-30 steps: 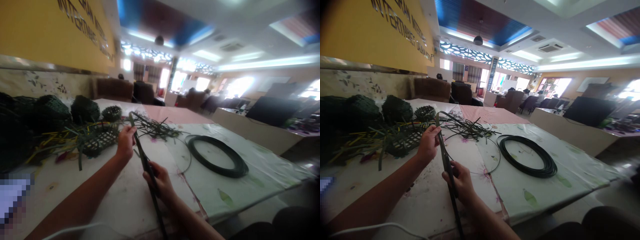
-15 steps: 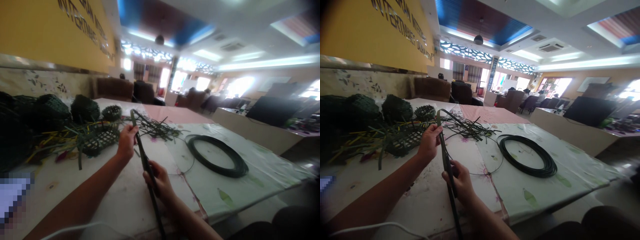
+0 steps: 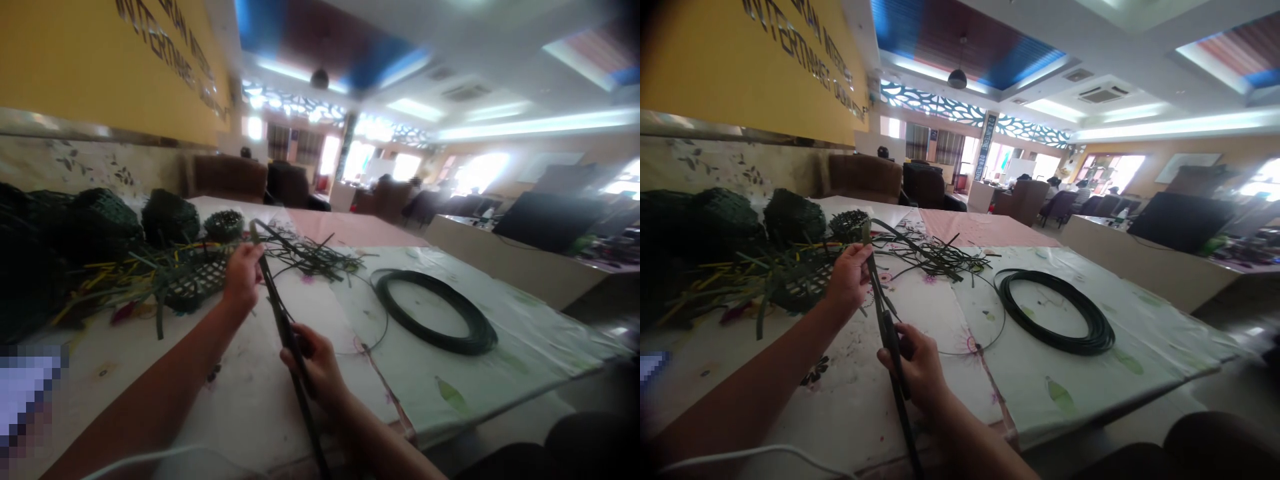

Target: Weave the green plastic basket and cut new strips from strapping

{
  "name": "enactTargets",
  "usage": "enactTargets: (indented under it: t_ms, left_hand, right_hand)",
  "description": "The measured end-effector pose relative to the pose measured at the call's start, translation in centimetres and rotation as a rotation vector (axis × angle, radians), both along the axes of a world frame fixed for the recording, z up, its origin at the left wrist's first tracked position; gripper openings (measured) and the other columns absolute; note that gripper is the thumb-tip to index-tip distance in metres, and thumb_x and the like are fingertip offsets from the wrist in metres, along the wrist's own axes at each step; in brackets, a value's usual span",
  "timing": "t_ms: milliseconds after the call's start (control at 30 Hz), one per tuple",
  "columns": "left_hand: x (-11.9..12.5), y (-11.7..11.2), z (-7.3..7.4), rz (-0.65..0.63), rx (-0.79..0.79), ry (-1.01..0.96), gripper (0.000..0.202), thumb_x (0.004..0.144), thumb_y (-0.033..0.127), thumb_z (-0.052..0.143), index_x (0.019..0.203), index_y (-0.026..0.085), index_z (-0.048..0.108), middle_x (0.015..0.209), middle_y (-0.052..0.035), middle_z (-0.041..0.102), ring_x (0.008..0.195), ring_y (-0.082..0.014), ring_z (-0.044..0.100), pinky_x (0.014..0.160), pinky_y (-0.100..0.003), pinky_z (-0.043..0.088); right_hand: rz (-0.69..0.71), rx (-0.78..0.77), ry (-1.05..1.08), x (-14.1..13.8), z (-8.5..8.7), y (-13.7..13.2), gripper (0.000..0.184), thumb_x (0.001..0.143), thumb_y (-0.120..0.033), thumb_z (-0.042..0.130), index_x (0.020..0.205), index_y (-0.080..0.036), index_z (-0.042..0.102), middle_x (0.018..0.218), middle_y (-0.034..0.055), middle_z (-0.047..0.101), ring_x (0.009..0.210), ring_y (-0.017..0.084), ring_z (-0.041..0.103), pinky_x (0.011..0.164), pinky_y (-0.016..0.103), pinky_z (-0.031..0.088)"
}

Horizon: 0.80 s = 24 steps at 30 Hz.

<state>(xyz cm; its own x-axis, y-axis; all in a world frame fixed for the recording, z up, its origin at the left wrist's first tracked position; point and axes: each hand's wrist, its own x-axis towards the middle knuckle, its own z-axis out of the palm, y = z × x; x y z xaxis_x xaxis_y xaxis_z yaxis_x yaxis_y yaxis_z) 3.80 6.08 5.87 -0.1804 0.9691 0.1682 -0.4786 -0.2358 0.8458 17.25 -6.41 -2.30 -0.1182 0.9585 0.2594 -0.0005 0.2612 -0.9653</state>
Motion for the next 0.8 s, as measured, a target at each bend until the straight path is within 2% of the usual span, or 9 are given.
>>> enactTargets:
  t_ms: [233, 433, 600, 800]
  left_hand:
    - [1.1, -0.8, -1.0, 0.043, 0.106, 0.092, 0.03, 0.077, 0.032, 0.067, 0.068, 0.021, 0.04, 0.046, 0.0112, 0.031, 0.034, -0.0045, 0.026, 0.035, -0.017, 0.021]
    - [0.4, -0.4, -0.2, 0.013, 0.015, -0.01, 0.025, 0.074, 0.027, 0.066, 0.067, 0.02, 0.043, 0.043, 0.0116, 0.027, 0.033, -0.0045, 0.023, 0.034, -0.018, 0.018]
    - [-0.4, 0.1, 0.3, -0.002, 0.001, -0.013, 0.026, 0.073, 0.023, 0.067, 0.066, 0.02, 0.043, 0.044, 0.0116, 0.026, 0.033, -0.0039, 0.022, 0.033, -0.019, 0.014]
    - [0.8, -0.2, -1.3, -0.008, 0.136, 0.098, 0.023, 0.077, 0.029, 0.066, 0.071, 0.02, 0.046, 0.05, 0.0104, 0.034, 0.035, -0.0042, 0.027, 0.035, -0.018, 0.023]
  right_hand:
    - [-0.016, 0.01, 0.028, 0.2, 0.4, -0.1, 0.025, 0.078, -0.032, 0.069, 0.095, -0.016, 0.063, 0.067, -0.0044, 0.044, 0.059, 0.009, 0.038, 0.052, 0.022, 0.03]
    - [-0.033, 0.065, -0.084, 0.3, 0.7, -0.1, 0.019, 0.08, -0.034, 0.066, 0.079, -0.016, 0.06, 0.065, -0.0042, 0.041, 0.06, 0.01, 0.034, 0.053, 0.023, 0.029]
    - [0.002, -0.001, -0.045, 0.1, 0.3, 0.0, 0.022, 0.078, -0.032, 0.067, 0.094, -0.016, 0.063, 0.066, -0.0046, 0.044, 0.058, 0.01, 0.037, 0.052, 0.023, 0.03]
    - [0.001, 0.001, 0.042, 0.0, 0.1, 0.1, 0.03, 0.078, -0.037, 0.069, 0.098, -0.016, 0.062, 0.067, -0.0046, 0.043, 0.057, 0.009, 0.036, 0.05, 0.022, 0.029]
